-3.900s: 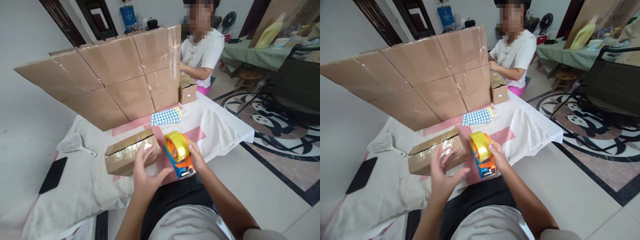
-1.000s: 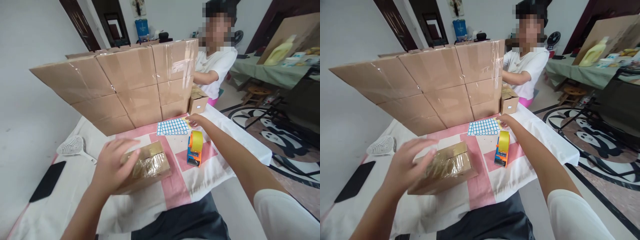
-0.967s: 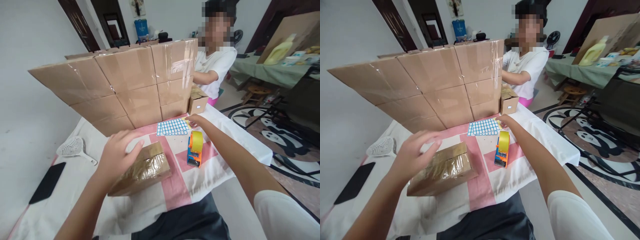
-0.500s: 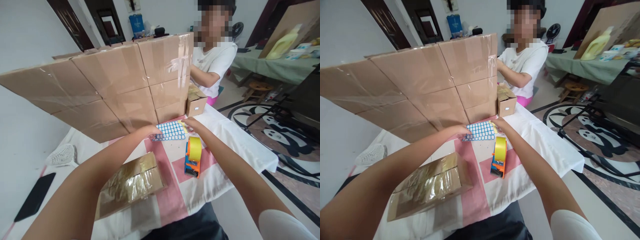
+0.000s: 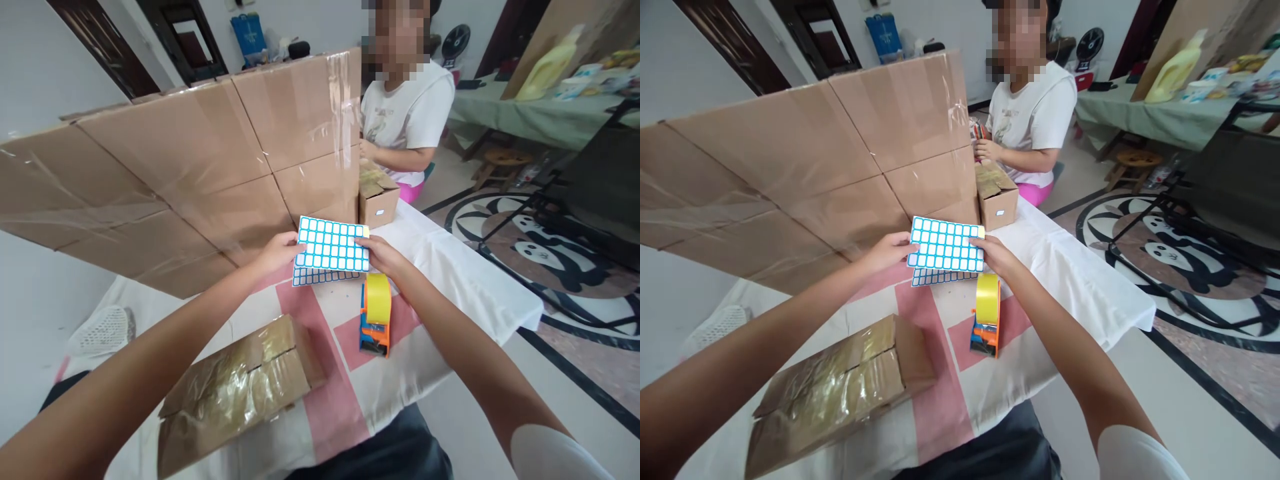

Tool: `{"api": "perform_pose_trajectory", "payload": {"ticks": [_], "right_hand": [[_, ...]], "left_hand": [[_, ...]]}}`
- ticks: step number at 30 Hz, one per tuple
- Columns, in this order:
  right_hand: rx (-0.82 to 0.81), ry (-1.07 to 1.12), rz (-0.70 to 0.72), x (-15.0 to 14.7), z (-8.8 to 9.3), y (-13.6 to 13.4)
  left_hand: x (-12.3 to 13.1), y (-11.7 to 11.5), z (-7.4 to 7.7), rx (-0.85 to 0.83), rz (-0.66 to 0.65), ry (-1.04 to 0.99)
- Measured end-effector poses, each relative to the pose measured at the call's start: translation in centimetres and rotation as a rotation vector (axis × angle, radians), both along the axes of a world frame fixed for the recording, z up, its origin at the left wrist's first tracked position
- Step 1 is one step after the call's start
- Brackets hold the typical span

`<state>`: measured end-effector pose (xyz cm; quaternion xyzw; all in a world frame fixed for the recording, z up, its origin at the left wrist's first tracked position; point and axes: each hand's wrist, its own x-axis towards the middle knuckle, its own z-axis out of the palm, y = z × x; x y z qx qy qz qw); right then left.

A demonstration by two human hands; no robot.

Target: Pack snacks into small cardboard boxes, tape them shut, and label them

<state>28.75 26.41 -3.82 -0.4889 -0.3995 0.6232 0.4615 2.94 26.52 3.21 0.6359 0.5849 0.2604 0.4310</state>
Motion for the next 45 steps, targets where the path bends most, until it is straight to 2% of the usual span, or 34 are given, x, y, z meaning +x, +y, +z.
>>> {"api": "perform_pose_trajectory", "payload": {"ticks": [4,11,14,16,18,20,21,23,28,33,37,39,43,45], "right_hand": [[0.174,0.326,0.094,0.0,2.4,-2.1],[0.309,0.34,0.08,-0.9,6.9,-5.3],[0.373,0.296,0.056,-1.6,8.1,-7.8],[0.455,0.247,-0.007,-2.4,8.5,-9.8],[0.527,0.216,-0.063,-3.5,8.6,-11.7],[0.583,0.208,-0.081,-4.7,8.7,-13.6],[0.611,0.204,-0.083,-5.2,8.7,-14.4],[0.67,0.183,-0.084,-6.0,8.6,-15.8],[0.786,0.041,-0.124,-6.4,7.9,-17.7],[0.878,-0.144,-0.136,-6.0,7.4,-17.9],[0.893,-0.154,-0.101,-5.8,7.1,-17.6],[0.843,-0.071,-0.071,-5.7,7.1,-17.4],[0.599,0.183,-0.009,-5.8,7.7,-17.0],[0.505,0.238,0.009,-6.0,8.0,-16.8]], "left_hand": [[-2.0,-1.9,1.2,0.105,0.026,-0.019],[-2.6,-4.1,1.5,0.231,0.141,0.004],[-2.1,-6.4,2.8,0.353,0.273,0.053],[-1.0,-9.1,4.3,0.555,0.308,0.15],[0.5,-12.4,5.9,0.782,0.186,0.306],[2.3,-15.4,7.2,0.86,-0.015,0.427],[3.0,-16.5,7.7,0.876,-0.058,0.463],[3.9,-18.0,8.3,0.924,-0.067,0.533],[3.6,-18.6,8.2,1.071,-0.082,0.625],[3.2,-18.4,7.6,1.072,-0.052,0.625],[3.3,-18.0,7.0,1.062,-0.051,0.554],[3.2,-17.7,6.7,1.064,-0.071,0.531],[3.4,-17.4,6.0,1.131,-0.119,0.56],[3.5,-17.5,5.8,1.164,-0.154,0.59]]}}
